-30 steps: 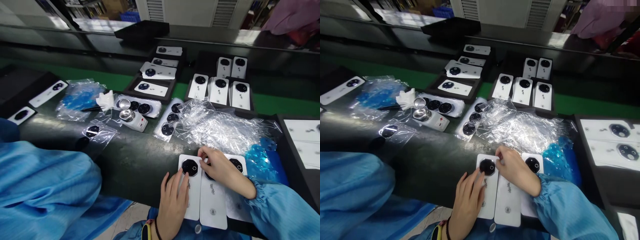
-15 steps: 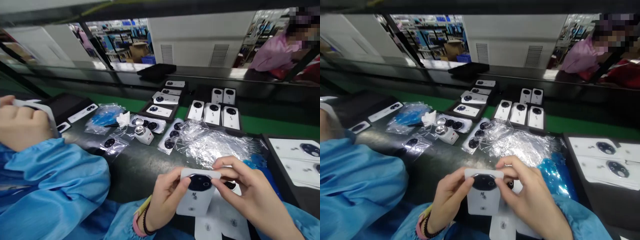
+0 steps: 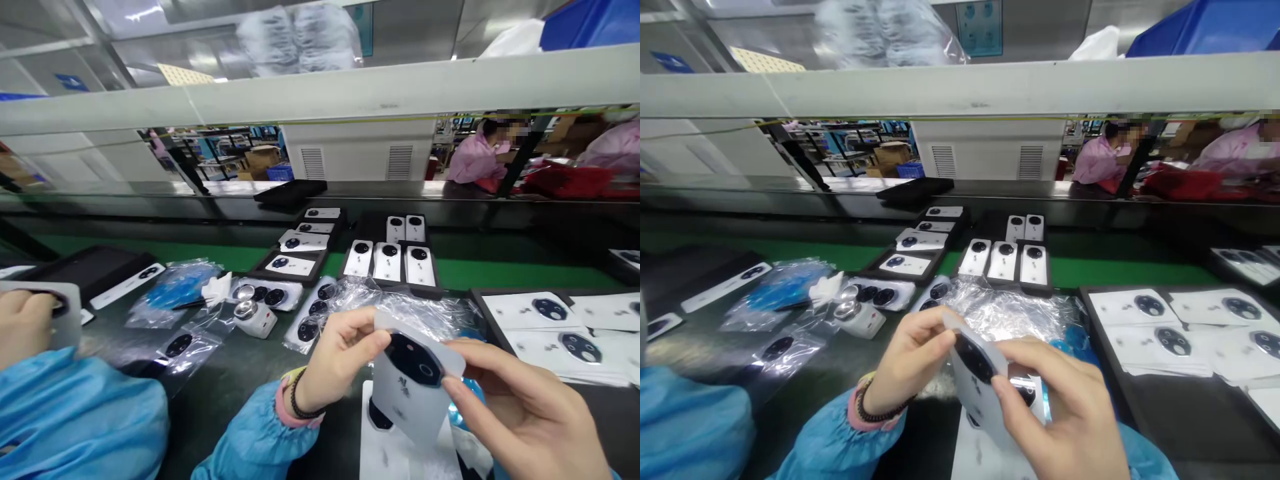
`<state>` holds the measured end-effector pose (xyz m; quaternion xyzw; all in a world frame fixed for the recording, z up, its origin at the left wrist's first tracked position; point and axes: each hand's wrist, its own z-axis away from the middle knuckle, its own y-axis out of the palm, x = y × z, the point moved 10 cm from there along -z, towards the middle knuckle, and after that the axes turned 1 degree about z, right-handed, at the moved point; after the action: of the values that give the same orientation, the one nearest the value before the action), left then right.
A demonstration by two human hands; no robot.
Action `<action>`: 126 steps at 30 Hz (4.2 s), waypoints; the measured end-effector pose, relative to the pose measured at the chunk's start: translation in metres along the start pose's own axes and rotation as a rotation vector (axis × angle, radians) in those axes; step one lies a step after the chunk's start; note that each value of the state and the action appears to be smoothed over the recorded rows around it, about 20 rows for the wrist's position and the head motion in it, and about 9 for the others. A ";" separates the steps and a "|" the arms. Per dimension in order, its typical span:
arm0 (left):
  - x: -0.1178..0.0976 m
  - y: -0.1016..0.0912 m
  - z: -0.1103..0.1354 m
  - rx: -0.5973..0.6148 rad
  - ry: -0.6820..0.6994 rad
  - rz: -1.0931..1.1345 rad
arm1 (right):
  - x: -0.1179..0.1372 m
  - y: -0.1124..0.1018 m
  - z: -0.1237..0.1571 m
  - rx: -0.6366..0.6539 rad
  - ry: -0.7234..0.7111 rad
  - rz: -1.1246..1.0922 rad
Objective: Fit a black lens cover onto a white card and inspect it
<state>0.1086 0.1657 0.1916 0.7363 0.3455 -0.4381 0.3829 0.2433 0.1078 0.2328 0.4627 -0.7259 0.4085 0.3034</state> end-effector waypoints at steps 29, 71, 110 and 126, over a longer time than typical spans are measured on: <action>-0.029 0.003 -0.001 0.008 0.300 -0.394 | -0.012 -0.012 -0.006 -0.191 -0.010 0.187; 0.002 -0.011 0.004 -0.076 -0.036 -0.079 | -0.069 0.053 -0.021 0.354 0.414 -0.431; 0.002 0.007 0.000 0.039 -0.127 0.077 | -0.055 0.034 -0.013 0.319 0.318 -0.191; 0.000 0.015 0.022 0.055 -0.124 0.068 | -0.046 0.028 0.005 0.319 0.408 -0.214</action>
<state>0.1131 0.1394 0.1880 0.7294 0.2837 -0.4788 0.3977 0.2350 0.1290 0.1842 0.4869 -0.5234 0.5680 0.4078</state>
